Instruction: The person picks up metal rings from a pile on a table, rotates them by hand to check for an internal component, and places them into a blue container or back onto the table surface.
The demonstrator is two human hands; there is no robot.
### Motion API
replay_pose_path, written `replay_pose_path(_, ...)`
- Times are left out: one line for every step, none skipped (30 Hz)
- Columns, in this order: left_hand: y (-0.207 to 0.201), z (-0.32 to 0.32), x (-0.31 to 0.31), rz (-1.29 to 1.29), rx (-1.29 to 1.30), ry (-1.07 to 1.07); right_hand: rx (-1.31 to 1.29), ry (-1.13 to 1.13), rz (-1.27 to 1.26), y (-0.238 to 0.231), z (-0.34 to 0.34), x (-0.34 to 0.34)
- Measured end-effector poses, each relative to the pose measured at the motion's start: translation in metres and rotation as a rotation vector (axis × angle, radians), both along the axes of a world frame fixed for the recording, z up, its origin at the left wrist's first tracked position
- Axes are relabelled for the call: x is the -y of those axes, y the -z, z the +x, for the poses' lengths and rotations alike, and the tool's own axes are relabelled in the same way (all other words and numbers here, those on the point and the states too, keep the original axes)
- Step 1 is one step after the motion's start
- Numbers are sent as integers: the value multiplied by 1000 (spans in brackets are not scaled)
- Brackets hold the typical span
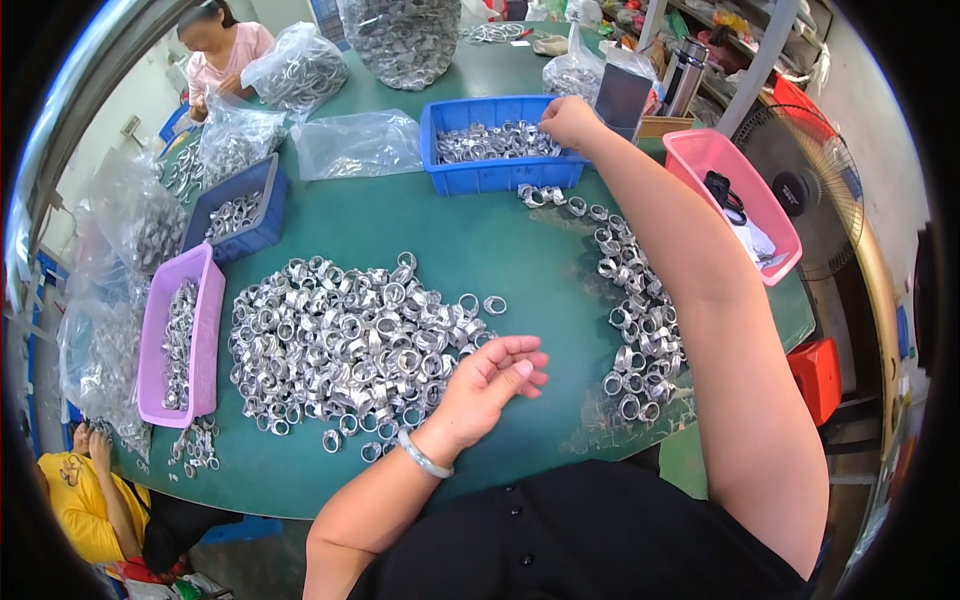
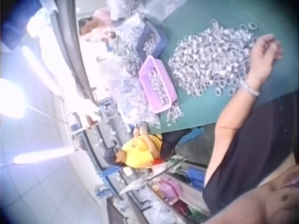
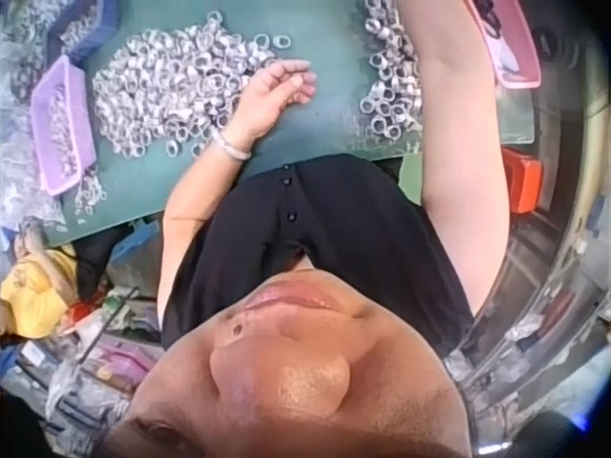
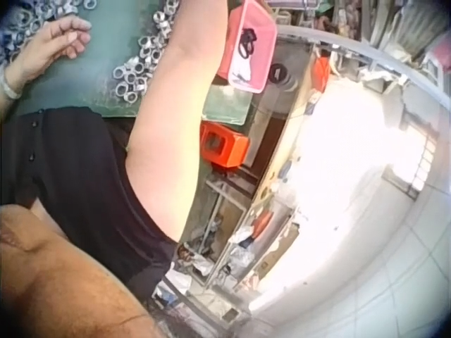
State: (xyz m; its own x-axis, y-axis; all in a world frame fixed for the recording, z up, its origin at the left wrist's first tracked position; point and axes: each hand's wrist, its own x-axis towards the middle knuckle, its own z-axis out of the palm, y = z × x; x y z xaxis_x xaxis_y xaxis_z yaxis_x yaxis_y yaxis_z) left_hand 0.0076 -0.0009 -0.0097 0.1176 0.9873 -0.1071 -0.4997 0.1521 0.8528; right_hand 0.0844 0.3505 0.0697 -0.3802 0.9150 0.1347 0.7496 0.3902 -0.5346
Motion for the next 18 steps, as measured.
replay_pose_path(-2,1,0,21,-49,9,34,-40,25,3,-3,-4)
replay_pose_path(-4,2,1,42,-98,19,90,-80,55,5,-8,-9)
replay_pose_path(-4,1,1,52,-102,22,138,-127,86,7,-12,-12)
replay_pose_path(-4,1,2,53,-101,18,186,-173,118,8,-17,-15)
replay_pose_path(-3,2,2,74,-90,18,187,-175,120,8,-21,-19)
replay_pose_path(-2,2,3,92,-79,17,241,-204,123,9,-25,-21)
replay_pose_path(-2,3,4,88,-72,22,295,-231,127,10,-28,-23)
replay_pose_path(-2,3,4,89,-70,23,298,-230,126,11,-30,-25)
replay_pose_path(-4,2,5,87,-87,19,366,-245,125,10,-38,-23)
replay_pose_path(-4,0,5,85,-105,16,436,-259,124,10,-46,-20)
replay_pose_path(-4,-1,5,76,-103,12,473,-266,122,10,-53,-17)
replay_pose_path(-4,-2,5,73,-101,7,475,-272,121,12,-57,-16)
replay_pose_path(-3,-3,5,75,-106,4,499,-274,140,14,-61,-14)
replay_pose_path(-3,-4,5,77,-110,0,522,-277,158,15,-65,-12)
replay_pose_path(-2,-3,5,77,-109,6,529,-243,153,19,-63,-15)
replay_pose_path(-2,-3,4,80,-111,11,531,-237,151,21,-61,-18)
replay_pose_path(-2,-2,4,84,-112,18,512,-217,159,22,-58,-22)
replay_pose_path(-2,-2,4,82,-113,16,490,-205,168,21,-59,-21)
